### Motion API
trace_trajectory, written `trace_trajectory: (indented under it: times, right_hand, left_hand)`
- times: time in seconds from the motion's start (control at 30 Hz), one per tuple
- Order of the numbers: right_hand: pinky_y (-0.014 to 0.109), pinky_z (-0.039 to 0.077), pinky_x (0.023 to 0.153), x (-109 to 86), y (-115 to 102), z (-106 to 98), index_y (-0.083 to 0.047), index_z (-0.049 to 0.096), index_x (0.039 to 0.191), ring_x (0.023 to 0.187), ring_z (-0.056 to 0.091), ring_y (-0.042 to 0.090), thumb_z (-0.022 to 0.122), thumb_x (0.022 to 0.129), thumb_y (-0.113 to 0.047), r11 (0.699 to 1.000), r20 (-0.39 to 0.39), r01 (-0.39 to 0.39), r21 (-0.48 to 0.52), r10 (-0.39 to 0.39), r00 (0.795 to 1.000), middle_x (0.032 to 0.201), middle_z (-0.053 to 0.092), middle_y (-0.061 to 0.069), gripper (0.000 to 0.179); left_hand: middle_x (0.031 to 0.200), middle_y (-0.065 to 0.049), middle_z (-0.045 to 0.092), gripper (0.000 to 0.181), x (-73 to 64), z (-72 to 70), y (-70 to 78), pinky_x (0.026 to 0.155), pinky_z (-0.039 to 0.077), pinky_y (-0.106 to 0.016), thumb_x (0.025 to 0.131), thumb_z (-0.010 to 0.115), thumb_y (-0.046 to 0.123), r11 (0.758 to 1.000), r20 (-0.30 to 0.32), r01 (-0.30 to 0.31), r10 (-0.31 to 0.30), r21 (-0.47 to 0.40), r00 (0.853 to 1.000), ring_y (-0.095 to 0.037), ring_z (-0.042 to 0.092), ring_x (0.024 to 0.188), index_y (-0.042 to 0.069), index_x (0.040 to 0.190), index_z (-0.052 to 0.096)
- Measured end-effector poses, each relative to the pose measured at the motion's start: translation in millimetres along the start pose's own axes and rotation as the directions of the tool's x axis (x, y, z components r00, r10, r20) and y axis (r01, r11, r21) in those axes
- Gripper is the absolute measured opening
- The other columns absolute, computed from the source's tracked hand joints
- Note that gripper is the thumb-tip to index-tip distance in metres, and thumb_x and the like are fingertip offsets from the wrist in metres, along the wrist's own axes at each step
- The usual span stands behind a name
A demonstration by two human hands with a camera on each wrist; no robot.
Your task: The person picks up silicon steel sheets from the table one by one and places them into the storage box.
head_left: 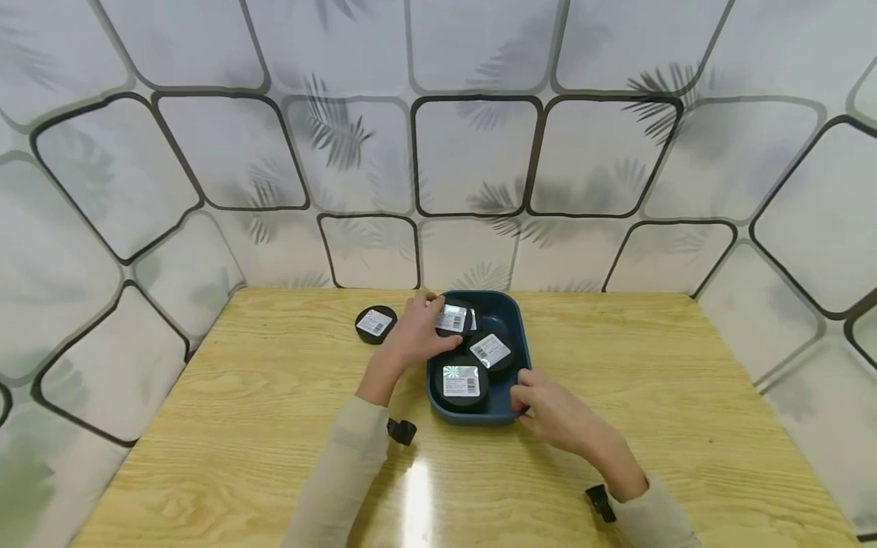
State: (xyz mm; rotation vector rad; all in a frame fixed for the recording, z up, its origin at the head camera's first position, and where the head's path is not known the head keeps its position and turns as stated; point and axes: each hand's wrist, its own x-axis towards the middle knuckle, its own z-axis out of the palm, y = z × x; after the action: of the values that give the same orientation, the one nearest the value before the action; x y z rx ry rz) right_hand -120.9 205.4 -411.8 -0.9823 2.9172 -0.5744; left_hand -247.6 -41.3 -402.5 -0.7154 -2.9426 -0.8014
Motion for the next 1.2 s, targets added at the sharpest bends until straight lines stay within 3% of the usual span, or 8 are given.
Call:
trace_trajectory:
  times: [0.33, 0.57, 0.97, 1.2]
  right_hand:
    - [0.024, 0.042, 0.067, -0.2, -0.5, -1.4, -0.013, 0.065, 0.08, 0.076, 0.042, 0.009, 0.079, 0.082, -0.003, 1.0, 0.009, 0.003, 0.008, -0.003, 1.0, 0.083, 0.045, -0.007, 0.017]
    - [0.024, 0.041, 0.066, -1.0, -2.3, -0.9, -0.015, 0.062, 0.077, 0.075, 0.041, 0.008, 0.081, 0.077, 0.0, 1.0, -0.027, 0.013, 0.012, -0.013, 1.0, 0.081, 0.043, -0.008, 0.023]
    - [0.024, 0.042, 0.066, -1.6, -2.5, 1.0, -0.016, 0.061, 0.076, 0.076, 0.041, 0.008, 0.082, 0.076, 0.001, 1.0, -0.05, 0.023, 0.004, -0.022, 0.998, 0.082, 0.043, -0.008, 0.027]
    - [0.025, 0.043, 0.067, -1.8, -2.8, -1.2, -0.015, 0.062, 0.078, 0.077, 0.042, 0.009, 0.08, 0.078, 0.001, 1.0, -0.015, -0.007, 0.028, 0.007, 1.0, 0.084, 0.044, -0.007, 0.024]
  left_hand:
    - [0.143, -0.019, 0.041, 0.077, 18.9, 10.6, -0.9, 0.094, 0.05, -0.048, 0.085, 0.074, 0.045, 0.997, 0.018, -0.042, 0.041, 0.064, 0.999, -0.034, 0.044, 0.127, 0.003, 0.144, 0.047]
    - [0.138, -0.017, 0.046, 0.074, 26.0, 19.2, -4.9, 0.095, 0.049, -0.046, 0.085, 0.074, 0.047, 0.99, -0.018, -0.077, 0.08, 0.12, 0.997, -0.033, 0.05, 0.12, 0.003, 0.14, 0.052]
    - [0.141, -0.019, 0.046, 0.068, 25.1, 24.8, -7.2, 0.102, 0.042, -0.05, 0.09, 0.069, 0.048, 0.98, -0.018, -0.105, 0.11, 0.171, 0.994, -0.037, 0.051, 0.122, 0.006, 0.141, 0.051]
    - [0.146, -0.018, 0.043, 0.068, 23.8, 26.0, -5.9, 0.106, 0.04, -0.05, 0.092, 0.065, 0.049, 0.976, 0.002, -0.106, 0.108, 0.192, 0.994, -0.036, 0.046, 0.129, 0.007, 0.143, 0.049]
